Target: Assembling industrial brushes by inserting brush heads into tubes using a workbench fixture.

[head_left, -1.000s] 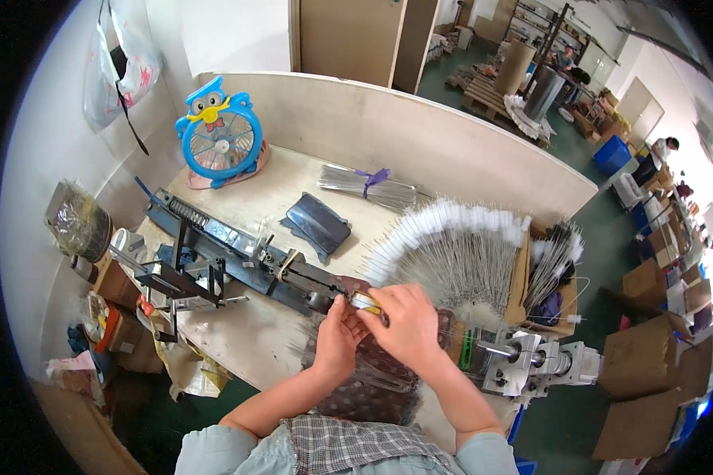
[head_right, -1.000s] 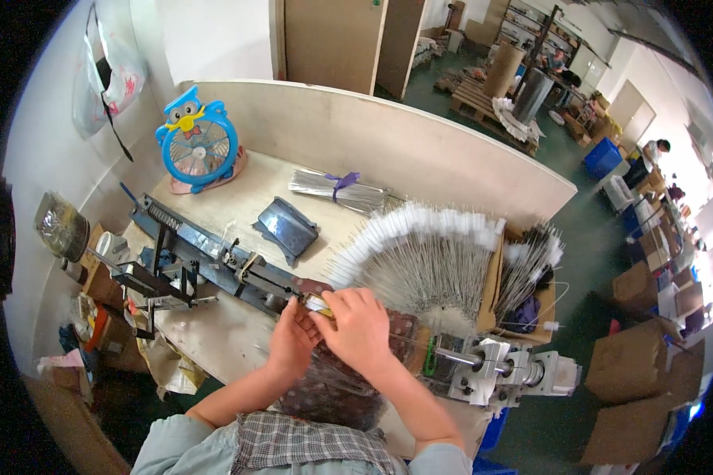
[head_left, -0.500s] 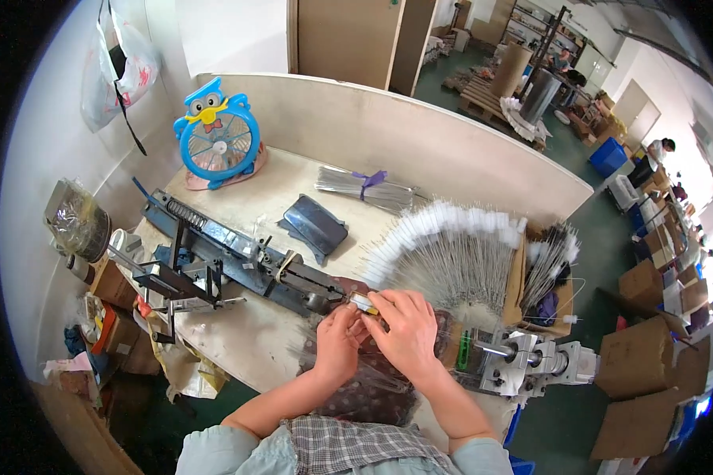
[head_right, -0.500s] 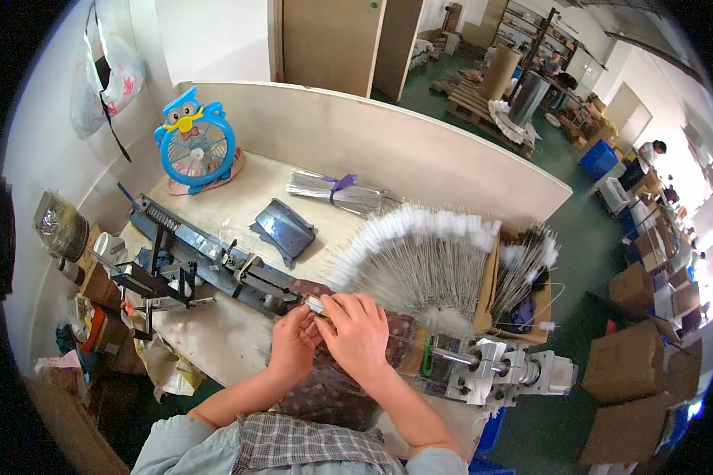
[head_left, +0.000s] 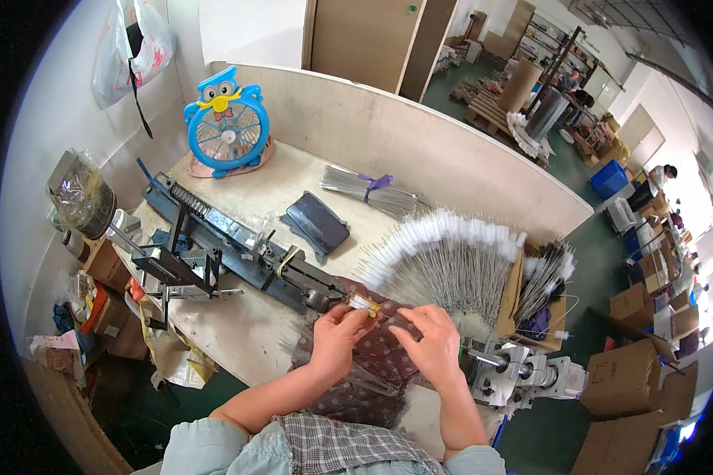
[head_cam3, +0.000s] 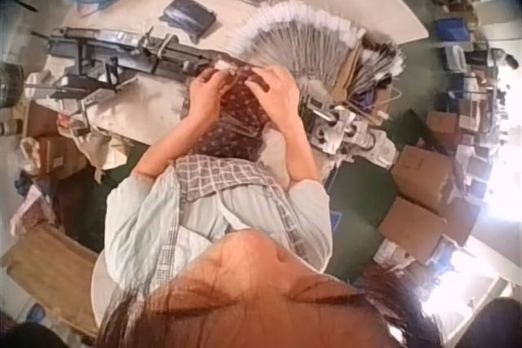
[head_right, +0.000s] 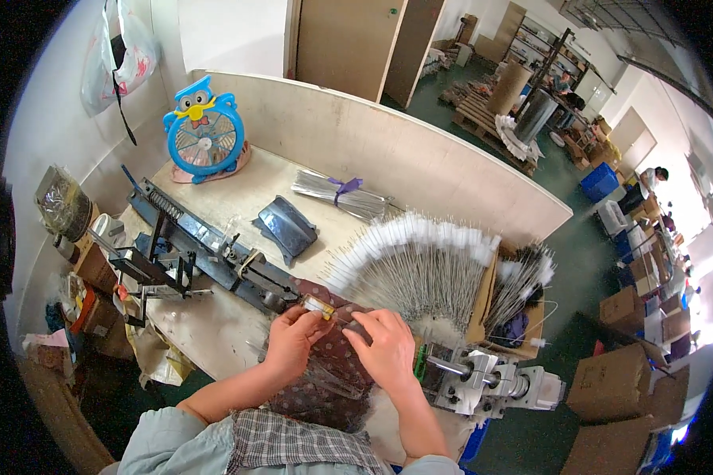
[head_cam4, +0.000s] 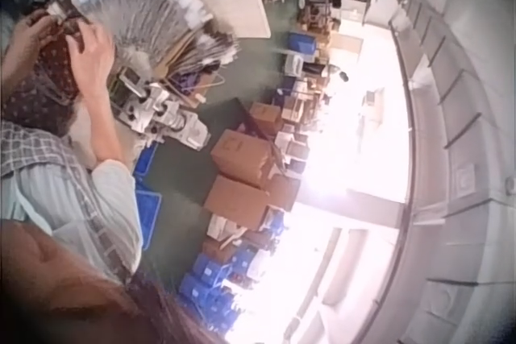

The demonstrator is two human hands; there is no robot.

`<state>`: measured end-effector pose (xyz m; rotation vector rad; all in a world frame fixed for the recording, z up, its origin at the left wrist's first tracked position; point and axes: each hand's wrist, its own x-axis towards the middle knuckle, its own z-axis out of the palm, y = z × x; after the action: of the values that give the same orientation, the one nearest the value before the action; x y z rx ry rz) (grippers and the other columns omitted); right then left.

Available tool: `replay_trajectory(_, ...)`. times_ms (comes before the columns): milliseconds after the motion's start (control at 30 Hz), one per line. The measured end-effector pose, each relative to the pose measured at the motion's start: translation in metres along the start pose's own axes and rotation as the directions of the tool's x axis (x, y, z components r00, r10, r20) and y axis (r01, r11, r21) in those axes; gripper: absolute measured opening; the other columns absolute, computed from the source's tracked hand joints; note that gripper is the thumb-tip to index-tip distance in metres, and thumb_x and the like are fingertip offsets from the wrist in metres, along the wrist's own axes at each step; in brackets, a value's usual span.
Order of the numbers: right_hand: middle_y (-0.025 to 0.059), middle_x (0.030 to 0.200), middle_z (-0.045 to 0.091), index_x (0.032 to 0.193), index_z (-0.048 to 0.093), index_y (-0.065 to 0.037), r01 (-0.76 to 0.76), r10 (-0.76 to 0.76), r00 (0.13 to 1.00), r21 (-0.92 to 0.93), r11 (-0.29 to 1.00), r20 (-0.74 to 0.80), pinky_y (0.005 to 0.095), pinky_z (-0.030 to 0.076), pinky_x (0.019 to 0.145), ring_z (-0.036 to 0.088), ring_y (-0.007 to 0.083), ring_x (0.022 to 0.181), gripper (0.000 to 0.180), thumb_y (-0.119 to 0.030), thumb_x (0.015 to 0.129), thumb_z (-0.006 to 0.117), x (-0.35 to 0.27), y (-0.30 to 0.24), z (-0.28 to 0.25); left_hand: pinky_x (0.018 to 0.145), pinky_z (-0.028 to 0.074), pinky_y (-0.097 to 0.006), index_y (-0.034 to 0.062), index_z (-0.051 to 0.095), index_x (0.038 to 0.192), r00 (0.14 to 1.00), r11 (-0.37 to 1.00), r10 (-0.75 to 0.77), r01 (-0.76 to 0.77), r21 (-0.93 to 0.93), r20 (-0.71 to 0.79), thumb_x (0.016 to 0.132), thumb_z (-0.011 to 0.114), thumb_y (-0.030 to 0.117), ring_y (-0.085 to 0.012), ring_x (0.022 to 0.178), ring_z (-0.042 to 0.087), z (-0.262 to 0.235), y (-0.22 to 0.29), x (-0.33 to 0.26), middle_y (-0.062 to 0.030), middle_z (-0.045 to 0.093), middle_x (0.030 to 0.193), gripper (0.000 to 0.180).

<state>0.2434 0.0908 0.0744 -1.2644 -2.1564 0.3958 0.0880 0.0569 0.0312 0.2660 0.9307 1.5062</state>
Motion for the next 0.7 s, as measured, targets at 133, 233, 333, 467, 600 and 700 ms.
replay_trajectory(133,0.0059,0.080,0.059,0.088,0.068,-0.007,-0.058,0.054,0.998,0.119,0.991,0.038,0.0347,0.046,0.069,0.058,0.0255,0.079,0.019,-0.015,0.071,0.073,-0.001,0.010,-0.001,0.086,0.051,-0.035,-0.0059,0.052,0.102,0.999,1.000,-0.027,0.027,-0.006,-0.024,0.086,0.058,0.006,-0.0227,0.091,0.063,0.004,0.003,-0.001,-0.0142,0.061,0.099,0.021)
replay_trajectory(233,0.0072,0.078,0.060,0.085,0.069,-0.005,0.008,-0.009,1.000,0.139,0.990,0.004,0.0320,0.046,0.066,0.058,0.0230,0.074,0.014,-0.012,0.072,0.071,0.001,0.013,0.001,0.086,0.051,-0.035,-0.0058,0.052,0.102,1.000,0.999,-0.001,0.002,0.051,-0.009,0.086,0.058,0.005,-0.0226,0.091,0.063,0.002,-0.001,0.001,-0.0139,0.061,0.097,0.020)
replay_trajectory(333,0.0065,0.075,0.060,0.083,0.069,-0.005,-0.002,0.003,1.000,0.161,0.987,-0.007,0.0313,0.046,0.065,0.058,0.0222,0.073,0.011,-0.008,0.073,0.070,0.001,0.013,0.003,0.086,0.051,-0.034,-0.0066,0.051,0.103,1.000,0.998,-0.002,0.003,0.056,-0.023,0.086,0.058,0.005,-0.0228,0.091,0.063,0.002,-0.001,0.002,-0.0136,0.060,0.096,0.021)
replay_trajectory(467,0.0060,0.073,0.060,0.081,0.069,-0.005,0.017,-0.006,0.998,0.176,0.984,-0.063,0.0308,0.046,0.064,0.058,0.0213,0.071,0.009,-0.006,0.072,0.070,-0.002,0.010,0.007,0.087,0.051,-0.034,-0.0069,0.050,0.103,1.000,0.999,-0.002,0.002,0.051,-0.012,0.087,0.058,0.006,-0.0231,0.092,0.063,0.001,0.002,-0.001,-0.0145,0.060,0.098,0.022)
replay_trajectory(600,0.0057,0.073,0.060,0.080,0.069,-0.006,0.025,-0.011,0.997,0.197,0.980,-0.076,0.0302,0.046,0.063,0.057,0.0206,0.069,0.009,-0.006,0.072,0.070,-0.004,0.014,0.009,0.086,0.050,-0.034,-0.0066,0.050,0.104,1.000,0.998,-0.002,0.003,0.070,-0.009,0.088,0.057,0.009,-0.0228,0.093,0.062,0.000,-0.001,0.000,-0.0154,0.060,0.101,0.023)
replay_trajectory(700,0.0051,0.075,0.059,0.079,0.068,-0.007,-0.002,0.010,0.999,0.205,0.979,-0.040,0.0337,0.046,0.067,0.057,0.0237,0.074,0.008,-0.010,0.072,0.071,-0.004,0.012,0.010,0.087,0.050,-0.034,-0.0063,0.050,0.105,1.000,0.998,-0.009,0.009,0.061,-0.006,0.089,0.057,0.010,-0.0229,0.094,0.062,-0.001,0.000,-0.001,-0.0157,0.060,0.103,0.024)
